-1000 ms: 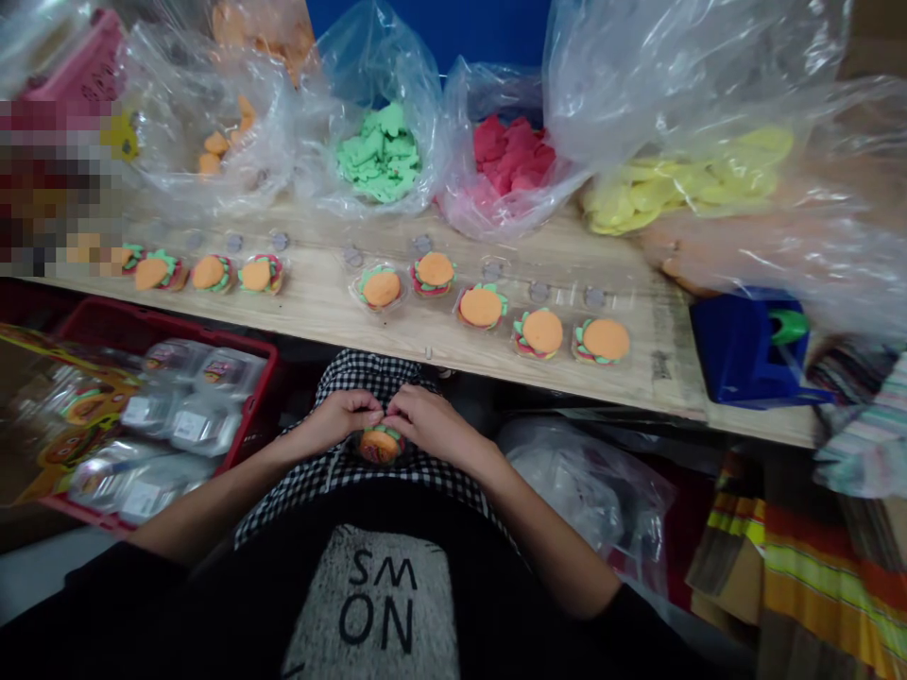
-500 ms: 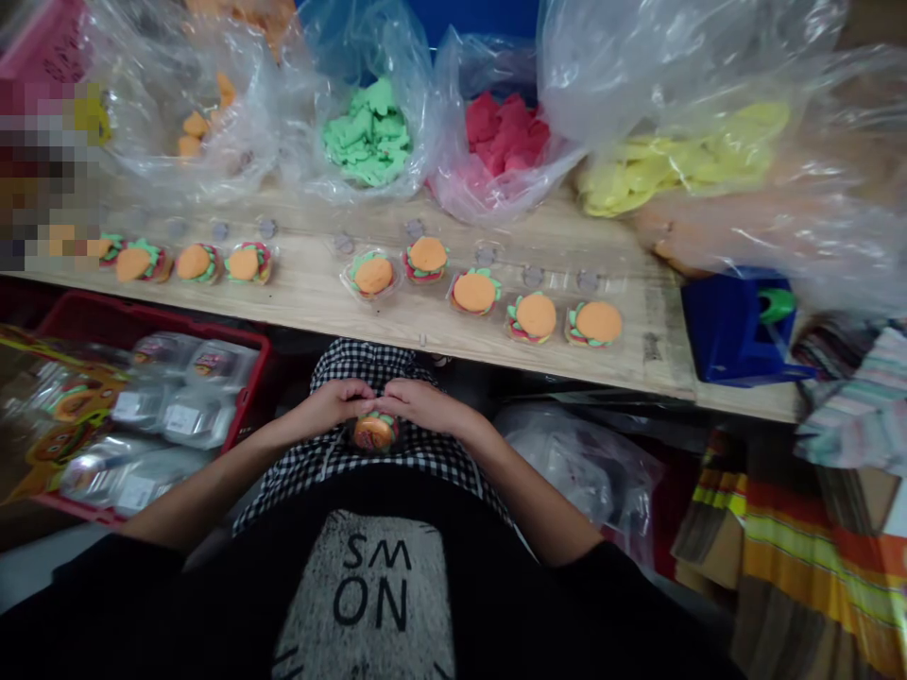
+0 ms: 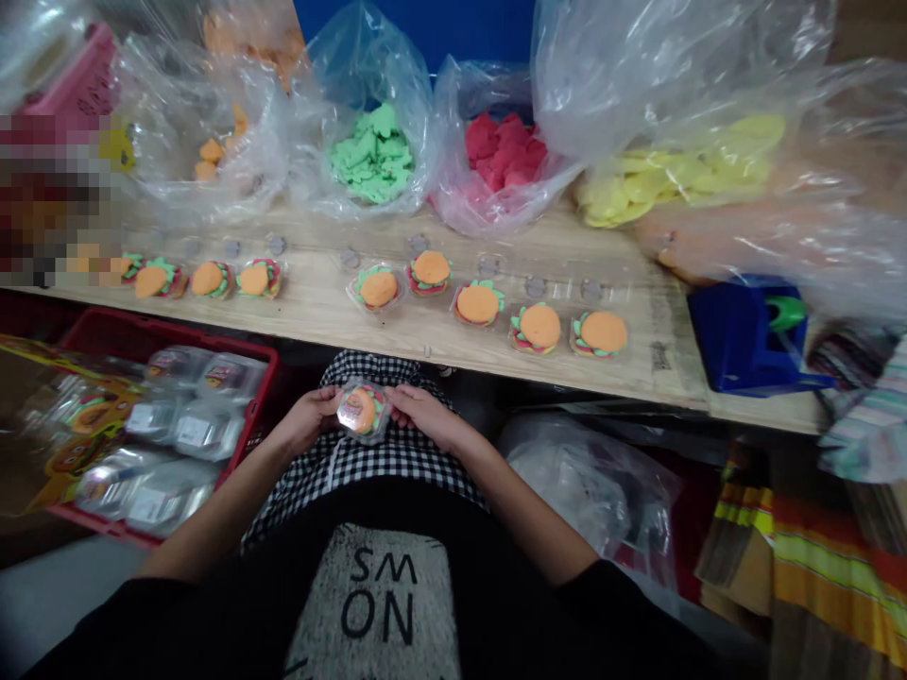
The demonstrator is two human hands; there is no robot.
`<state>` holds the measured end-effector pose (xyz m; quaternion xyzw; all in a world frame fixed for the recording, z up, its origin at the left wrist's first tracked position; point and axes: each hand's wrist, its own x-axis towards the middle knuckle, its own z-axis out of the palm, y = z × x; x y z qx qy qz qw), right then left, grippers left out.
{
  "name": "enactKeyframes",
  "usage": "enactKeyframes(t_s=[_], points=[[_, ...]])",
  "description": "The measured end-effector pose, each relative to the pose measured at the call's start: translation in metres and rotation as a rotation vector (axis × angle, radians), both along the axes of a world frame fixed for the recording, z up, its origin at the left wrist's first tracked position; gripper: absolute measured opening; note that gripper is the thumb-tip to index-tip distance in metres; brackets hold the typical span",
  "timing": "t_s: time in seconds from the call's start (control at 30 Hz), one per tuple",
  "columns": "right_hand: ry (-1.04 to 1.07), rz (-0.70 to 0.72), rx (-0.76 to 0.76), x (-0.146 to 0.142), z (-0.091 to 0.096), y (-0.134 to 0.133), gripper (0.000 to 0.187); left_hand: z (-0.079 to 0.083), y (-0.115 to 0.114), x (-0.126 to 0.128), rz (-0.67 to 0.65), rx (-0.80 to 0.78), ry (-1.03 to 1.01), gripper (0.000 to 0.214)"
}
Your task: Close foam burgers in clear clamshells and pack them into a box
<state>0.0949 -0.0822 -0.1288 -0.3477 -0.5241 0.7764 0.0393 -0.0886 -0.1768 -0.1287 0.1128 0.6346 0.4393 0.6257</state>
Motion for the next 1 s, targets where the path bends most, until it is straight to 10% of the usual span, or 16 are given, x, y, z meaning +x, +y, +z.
enactKeyframes(t_s=[0.2, 0.63, 1.0], points=[[0.018, -0.066, 0.331, -0.012, 0.015, 0.003, 0.037, 0.013, -0.005, 0.016, 0.141, 0.115, 0.051, 0.036], [0.057, 0.425, 0.681, -0.024, 0.02, 0.021, 0.029, 0.031, -0.017, -0.003, -0.36, 0.41, 0.474, 0.034], [0.023, 0.542, 0.809, -0.031, 0.041, 0.006, 0.022, 0.032, -0.007, -0.001, -0.353, 0.363, 0.579, 0.014]])
